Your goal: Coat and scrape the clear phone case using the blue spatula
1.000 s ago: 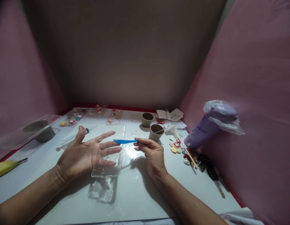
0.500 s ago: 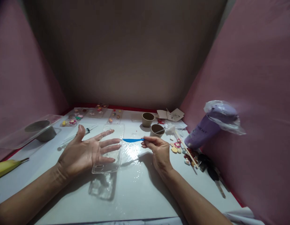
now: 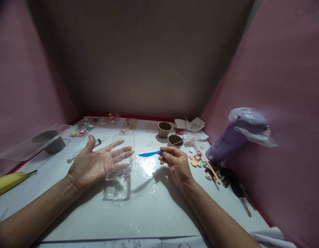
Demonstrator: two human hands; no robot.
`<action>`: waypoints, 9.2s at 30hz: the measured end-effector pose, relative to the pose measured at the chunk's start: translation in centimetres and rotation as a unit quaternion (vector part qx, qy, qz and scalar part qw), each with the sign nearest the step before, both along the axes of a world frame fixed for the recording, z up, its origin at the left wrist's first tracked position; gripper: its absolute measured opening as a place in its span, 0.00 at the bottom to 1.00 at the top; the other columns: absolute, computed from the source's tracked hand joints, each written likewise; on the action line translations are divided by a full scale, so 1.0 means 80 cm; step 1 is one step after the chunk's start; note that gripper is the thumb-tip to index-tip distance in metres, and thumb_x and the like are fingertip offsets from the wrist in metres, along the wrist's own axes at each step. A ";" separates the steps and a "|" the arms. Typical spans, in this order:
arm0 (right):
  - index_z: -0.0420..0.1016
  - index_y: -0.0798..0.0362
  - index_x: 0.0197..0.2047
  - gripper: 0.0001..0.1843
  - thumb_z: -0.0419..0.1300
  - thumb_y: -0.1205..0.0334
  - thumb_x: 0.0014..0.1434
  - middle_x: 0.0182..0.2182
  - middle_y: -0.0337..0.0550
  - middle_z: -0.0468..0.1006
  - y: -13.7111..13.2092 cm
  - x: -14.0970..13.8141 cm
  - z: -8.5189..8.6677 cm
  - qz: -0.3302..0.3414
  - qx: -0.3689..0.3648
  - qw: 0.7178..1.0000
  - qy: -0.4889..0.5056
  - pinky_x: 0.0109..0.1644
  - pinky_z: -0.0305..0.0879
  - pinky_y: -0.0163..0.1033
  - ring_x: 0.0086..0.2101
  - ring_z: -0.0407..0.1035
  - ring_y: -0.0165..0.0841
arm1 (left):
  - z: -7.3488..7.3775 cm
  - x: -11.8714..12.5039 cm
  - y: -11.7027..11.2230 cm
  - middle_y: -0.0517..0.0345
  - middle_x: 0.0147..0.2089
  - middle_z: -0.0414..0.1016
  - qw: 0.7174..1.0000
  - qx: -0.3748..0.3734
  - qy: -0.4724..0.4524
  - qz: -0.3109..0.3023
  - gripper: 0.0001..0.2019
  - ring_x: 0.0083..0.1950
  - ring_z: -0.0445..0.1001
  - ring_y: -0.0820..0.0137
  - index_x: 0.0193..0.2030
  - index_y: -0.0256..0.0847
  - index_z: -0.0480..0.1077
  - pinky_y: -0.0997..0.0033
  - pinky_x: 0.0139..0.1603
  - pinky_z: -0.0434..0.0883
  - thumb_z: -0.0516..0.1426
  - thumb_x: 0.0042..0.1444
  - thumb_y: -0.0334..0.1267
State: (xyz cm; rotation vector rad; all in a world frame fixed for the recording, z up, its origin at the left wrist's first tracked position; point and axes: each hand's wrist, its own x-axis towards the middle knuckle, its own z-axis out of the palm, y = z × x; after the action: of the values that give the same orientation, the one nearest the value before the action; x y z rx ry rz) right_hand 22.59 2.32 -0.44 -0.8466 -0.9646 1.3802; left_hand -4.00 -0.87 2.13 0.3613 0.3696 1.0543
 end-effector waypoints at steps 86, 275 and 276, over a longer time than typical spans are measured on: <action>0.84 0.50 0.35 0.07 0.70 0.63 0.50 0.28 0.43 0.83 -0.024 -0.021 -0.005 -0.068 0.116 0.989 -0.056 0.34 0.79 0.40 0.28 0.78 0.34 | 0.000 0.007 -0.007 0.26 0.67 0.55 0.999 0.018 0.013 -0.036 0.42 0.64 0.62 0.36 0.71 0.37 0.43 0.33 0.53 0.67 0.46 0.59 0.63; 0.83 0.54 0.34 0.05 0.65 0.65 0.52 0.21 0.40 0.78 -0.045 -0.025 -0.006 0.023 0.068 0.995 -0.076 0.26 0.67 0.34 0.22 0.69 0.28 | 0.001 0.010 -0.006 0.29 0.66 0.58 0.995 -0.018 0.047 0.083 0.42 0.65 0.62 0.42 0.70 0.37 0.44 0.35 0.57 0.66 0.47 0.58 0.64; 0.83 0.53 0.34 0.05 0.65 0.66 0.52 0.22 0.40 0.78 -0.045 -0.025 -0.006 0.021 0.067 0.995 -0.078 0.27 0.67 0.34 0.22 0.70 0.28 | 0.001 0.010 -0.006 0.29 0.66 0.58 0.995 -0.018 0.046 0.082 0.42 0.65 0.62 0.42 0.70 0.37 0.45 0.35 0.57 0.66 0.47 0.58 0.64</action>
State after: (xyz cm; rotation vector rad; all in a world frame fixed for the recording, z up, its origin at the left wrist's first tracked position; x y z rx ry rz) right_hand 20.60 -1.32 -0.92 -0.8454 -1.1877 1.2840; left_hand -3.20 -1.38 2.22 0.3528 0.5073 1.1923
